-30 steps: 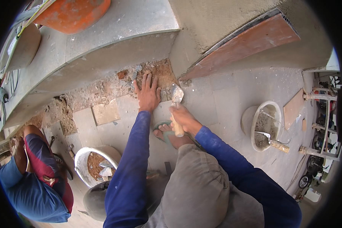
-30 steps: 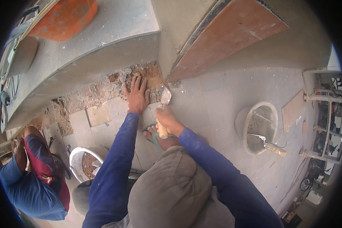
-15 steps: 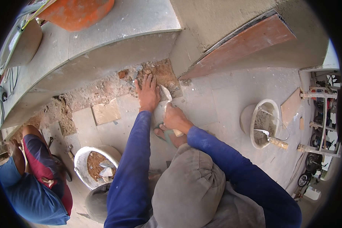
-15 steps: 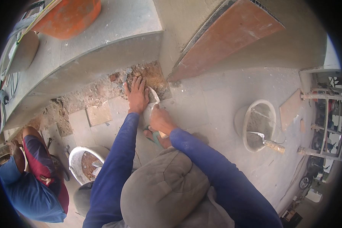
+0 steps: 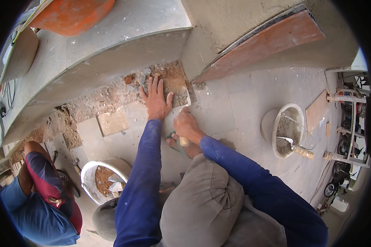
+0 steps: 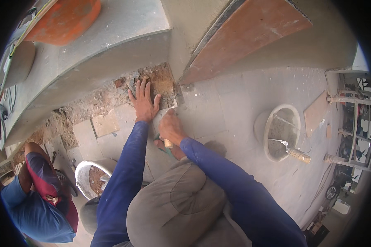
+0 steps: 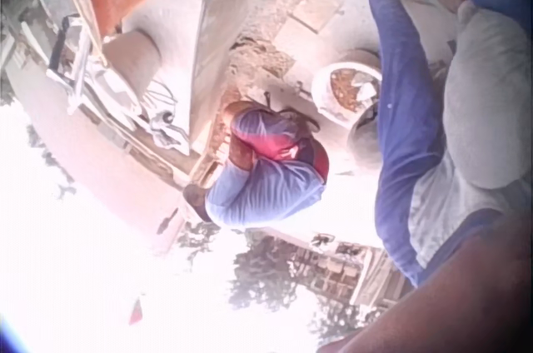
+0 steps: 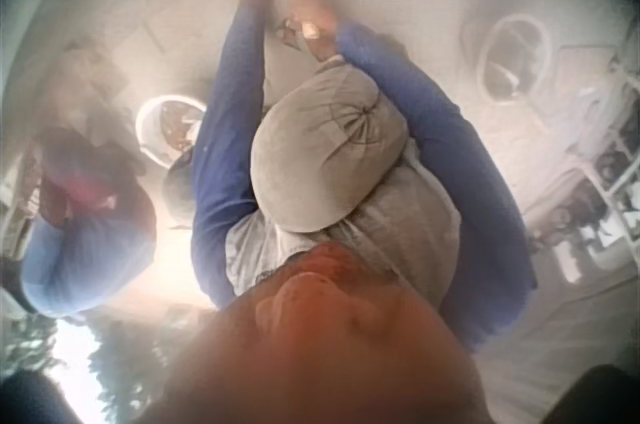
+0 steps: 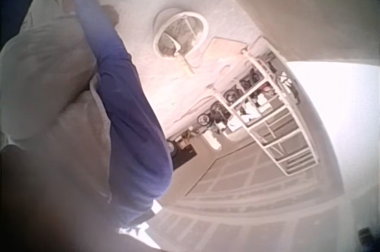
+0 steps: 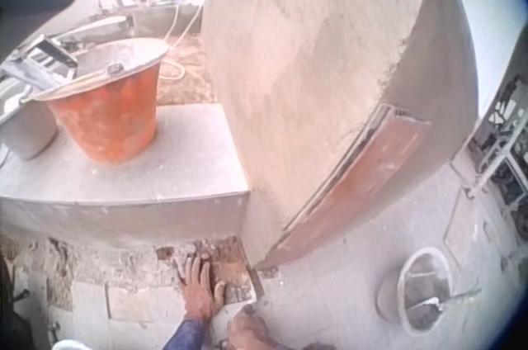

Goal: The person is laying floor tiles in an outdoor area. They use a trowel to spread mortar and a hammer to tap the tiles into place, working alongside another person who is also laying tiles.

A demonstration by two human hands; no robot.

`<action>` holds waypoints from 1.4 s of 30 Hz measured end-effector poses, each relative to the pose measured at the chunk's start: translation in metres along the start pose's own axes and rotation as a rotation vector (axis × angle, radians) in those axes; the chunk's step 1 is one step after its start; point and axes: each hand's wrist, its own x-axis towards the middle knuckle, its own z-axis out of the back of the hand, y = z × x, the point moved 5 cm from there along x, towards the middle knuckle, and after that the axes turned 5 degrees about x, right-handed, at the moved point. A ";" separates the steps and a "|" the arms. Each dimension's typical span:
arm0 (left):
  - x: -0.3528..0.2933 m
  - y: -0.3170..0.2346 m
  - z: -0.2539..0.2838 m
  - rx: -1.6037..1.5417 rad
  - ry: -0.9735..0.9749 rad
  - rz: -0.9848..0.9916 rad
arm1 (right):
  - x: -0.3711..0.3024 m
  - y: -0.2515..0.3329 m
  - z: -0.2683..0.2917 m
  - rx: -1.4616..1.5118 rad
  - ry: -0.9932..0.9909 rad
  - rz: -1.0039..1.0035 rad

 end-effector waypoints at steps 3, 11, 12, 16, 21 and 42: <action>-0.004 0.024 0.008 0.013 -0.107 0.108 | -0.014 0.017 0.020 0.278 0.082 -0.172; -0.012 0.034 0.004 -0.214 -0.278 0.347 | 0.009 -0.006 0.022 0.434 -0.176 -0.305; -0.005 0.036 0.003 -0.207 -0.296 0.400 | 0.017 -0.001 0.018 0.441 -0.173 -0.304; -0.014 0.060 -0.004 -0.206 -0.302 0.563 | 0.014 0.048 0.012 0.312 -0.108 -0.096; -0.022 0.078 0.000 -0.342 -0.334 0.613 | 0.010 -0.001 0.034 0.519 -0.176 -0.266; 0.045 0.024 -0.005 -0.596 -0.477 0.510 | 0.065 -0.023 0.041 1.238 0.238 -0.358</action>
